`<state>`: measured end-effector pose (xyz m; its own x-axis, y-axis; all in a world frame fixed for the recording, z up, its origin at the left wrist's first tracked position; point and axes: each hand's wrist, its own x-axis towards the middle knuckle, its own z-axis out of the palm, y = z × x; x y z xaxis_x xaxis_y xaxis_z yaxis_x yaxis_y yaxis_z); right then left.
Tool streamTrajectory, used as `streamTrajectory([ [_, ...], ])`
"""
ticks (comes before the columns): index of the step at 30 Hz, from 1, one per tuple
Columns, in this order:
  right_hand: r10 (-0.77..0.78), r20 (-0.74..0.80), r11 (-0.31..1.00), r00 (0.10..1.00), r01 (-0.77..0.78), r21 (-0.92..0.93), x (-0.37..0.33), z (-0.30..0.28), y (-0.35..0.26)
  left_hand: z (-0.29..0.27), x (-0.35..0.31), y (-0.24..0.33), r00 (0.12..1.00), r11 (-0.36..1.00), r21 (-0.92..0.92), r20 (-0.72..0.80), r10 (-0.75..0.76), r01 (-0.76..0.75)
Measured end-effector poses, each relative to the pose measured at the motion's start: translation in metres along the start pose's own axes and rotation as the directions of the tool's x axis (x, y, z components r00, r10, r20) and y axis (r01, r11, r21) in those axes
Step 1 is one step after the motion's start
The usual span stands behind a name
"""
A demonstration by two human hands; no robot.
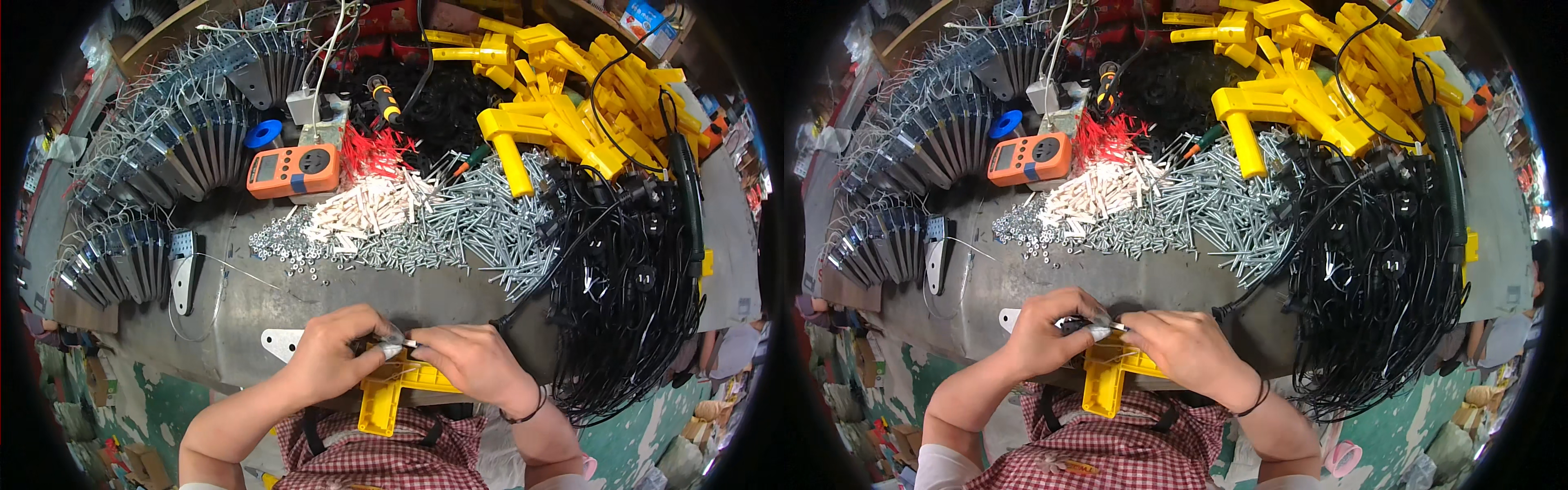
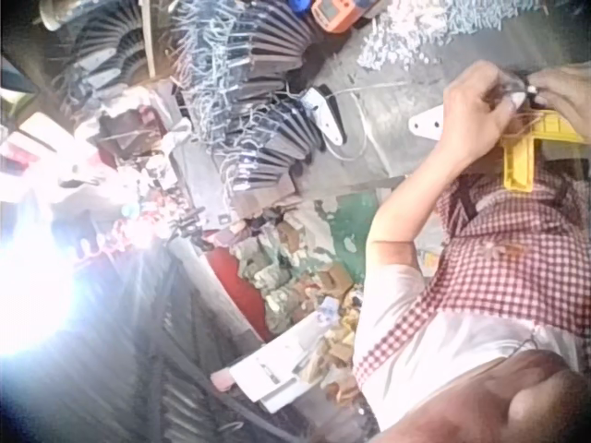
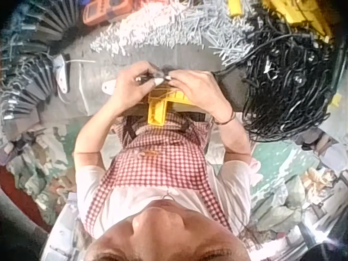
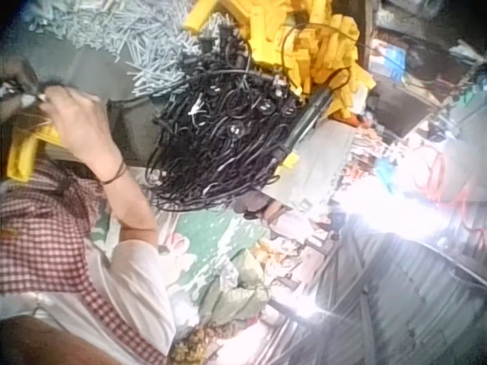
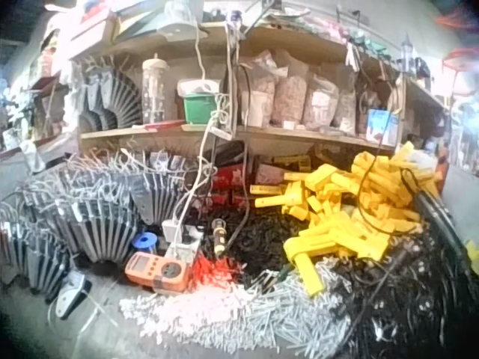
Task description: The person assembles a device by soldering wires, installing components into a yellow plastic housing, and securing a metal plate with screws. The person uses a soldering iron and an electric screwdriver to complete the assembly.
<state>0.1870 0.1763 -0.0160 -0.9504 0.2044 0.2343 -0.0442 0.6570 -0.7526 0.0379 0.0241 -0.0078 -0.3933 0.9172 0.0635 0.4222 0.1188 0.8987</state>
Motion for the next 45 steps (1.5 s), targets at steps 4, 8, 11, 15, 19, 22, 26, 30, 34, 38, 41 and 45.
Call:
streamTrajectory([
  [4,-0.018,-0.03,0.998,0.999,0.017,-0.063,0.001,-0.006,0.001,-0.009,-0.001,0.009,0.999,0.986,0.161,0.031,0.034,-0.038],
  [8,-0.026,-0.045,0.99,0.999,0.02,-0.14,0.001,0.0,0.002,-0.012,-0.005,0.013,0.996,0.942,0.323,0.018,0.093,-0.093],
  [11,0.02,-0.02,0.995,1.0,-0.021,-0.093,0.014,0.01,-0.025,-0.006,-0.001,0.016,0.971,0.861,0.462,-0.004,0.239,-0.21],
  [15,-0.116,0.095,0.975,0.989,0.132,-0.18,0.016,0.005,-0.011,-0.018,-0.005,0.019,0.992,0.88,0.458,0.088,0.093,-0.124],
  [19,-0.175,0.051,0.973,0.983,0.18,-0.142,0.014,0.005,0.01,-0.04,-0.007,-0.006,0.994,0.747,0.656,0.081,0.076,-0.111],
  [22,0.269,0.077,0.933,0.96,-0.279,0.226,0.019,0.003,0.024,-0.062,0.015,-0.025,0.995,0.555,0.83,-0.006,-0.095,0.058],
  [26,0.269,0.165,0.835,0.949,-0.316,0.451,0.023,0.021,0.046,-0.058,0.085,-0.021,0.932,0.466,0.863,0.013,0.361,-0.192],
  [30,0.283,0.202,0.784,0.938,-0.348,0.514,0.021,0.018,0.045,-0.051,0.158,-0.045,0.926,0.336,0.935,-0.024,0.376,-0.112],
  [34,0.274,0.193,0.71,0.942,-0.334,0.62,0.02,0.011,0.049,-0.049,0.156,-0.049,0.926,0.38,0.916,-0.026,0.376,-0.128],
  [38,0.396,0.174,0.59,0.902,-0.395,0.704,0.019,0.013,0.057,-0.042,0.114,-0.04,0.93,0.576,0.802,-0.078,0.359,-0.156],
  [41,0.407,0.145,0.557,0.902,-0.371,0.742,0.023,0.018,0.059,-0.047,0.117,-0.047,0.932,0.569,0.816,-0.119,0.342,-0.104],
  [45,0.351,0.188,0.598,0.917,-0.374,0.709,0.025,0.019,0.058,-0.046,0.155,-0.052,0.848,0.351,0.93,-0.094,0.522,-0.113],
])
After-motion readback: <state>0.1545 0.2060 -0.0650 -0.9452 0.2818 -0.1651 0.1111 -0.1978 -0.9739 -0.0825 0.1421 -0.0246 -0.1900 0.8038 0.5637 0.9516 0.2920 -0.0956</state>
